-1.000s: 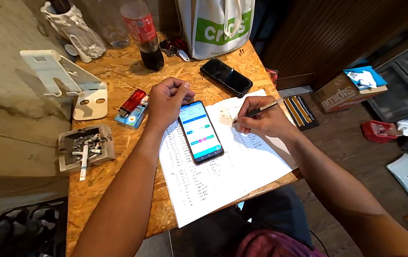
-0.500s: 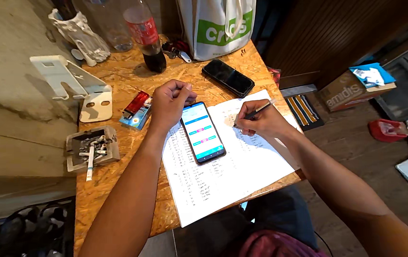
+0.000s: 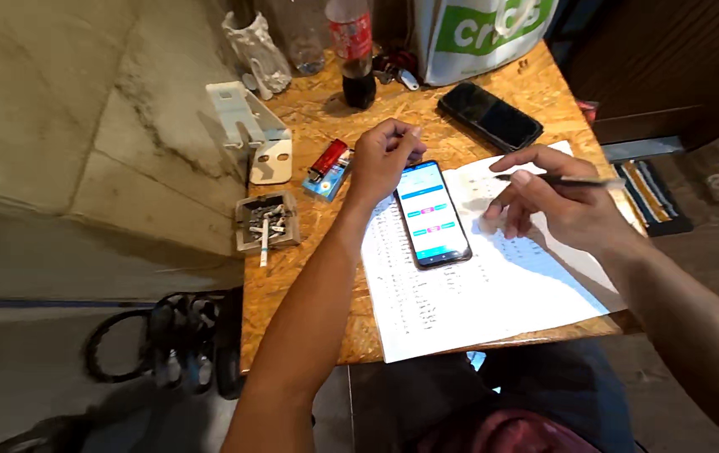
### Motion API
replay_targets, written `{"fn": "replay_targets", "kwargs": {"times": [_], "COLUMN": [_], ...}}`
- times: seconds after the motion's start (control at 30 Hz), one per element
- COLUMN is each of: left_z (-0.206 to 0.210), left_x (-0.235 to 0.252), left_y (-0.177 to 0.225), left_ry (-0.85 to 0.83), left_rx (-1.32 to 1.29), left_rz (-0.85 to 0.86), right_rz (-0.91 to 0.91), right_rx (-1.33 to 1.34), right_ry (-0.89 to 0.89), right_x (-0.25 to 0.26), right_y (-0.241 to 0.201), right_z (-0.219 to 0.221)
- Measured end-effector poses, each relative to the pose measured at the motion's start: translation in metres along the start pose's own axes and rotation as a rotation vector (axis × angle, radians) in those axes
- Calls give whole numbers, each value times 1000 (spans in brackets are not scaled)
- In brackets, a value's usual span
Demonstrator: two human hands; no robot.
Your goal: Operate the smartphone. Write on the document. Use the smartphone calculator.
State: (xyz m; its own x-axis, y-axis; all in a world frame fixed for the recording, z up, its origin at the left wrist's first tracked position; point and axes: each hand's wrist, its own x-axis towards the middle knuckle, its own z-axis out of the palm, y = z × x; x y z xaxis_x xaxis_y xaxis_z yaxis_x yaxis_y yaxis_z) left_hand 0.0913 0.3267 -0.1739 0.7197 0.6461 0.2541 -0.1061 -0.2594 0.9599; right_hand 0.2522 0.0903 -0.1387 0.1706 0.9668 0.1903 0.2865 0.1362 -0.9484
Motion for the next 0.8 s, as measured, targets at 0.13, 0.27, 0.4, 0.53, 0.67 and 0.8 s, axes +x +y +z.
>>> {"fn": "replay_targets", "kwargs": {"times": [0.13,0.27,0.4,0.53,0.67,0.8], "left_z": [0,1,1,1,2,2], "left_x": [0,1,1,1,1,1], "left_y": [0,1,1,2,1,1], "left_ry": [-1,1,-2,2,6,6], "left_rx": [6,-11,2,21,8,13], "left_rz": [-11,-7,-9,-12,-13,-13], "right_rz": [-50,-37,-8,8,4,-101], "right_rx": [-82,-103,-87,-55,-17,30], "right_ry": [-180,-170,-75,-32,-3,-48], "right_x": [0,0,0,0,0,-2], "right_y": [-7,2,4,8,11,14], "right_z": [24,35,38,40,40,37]}}
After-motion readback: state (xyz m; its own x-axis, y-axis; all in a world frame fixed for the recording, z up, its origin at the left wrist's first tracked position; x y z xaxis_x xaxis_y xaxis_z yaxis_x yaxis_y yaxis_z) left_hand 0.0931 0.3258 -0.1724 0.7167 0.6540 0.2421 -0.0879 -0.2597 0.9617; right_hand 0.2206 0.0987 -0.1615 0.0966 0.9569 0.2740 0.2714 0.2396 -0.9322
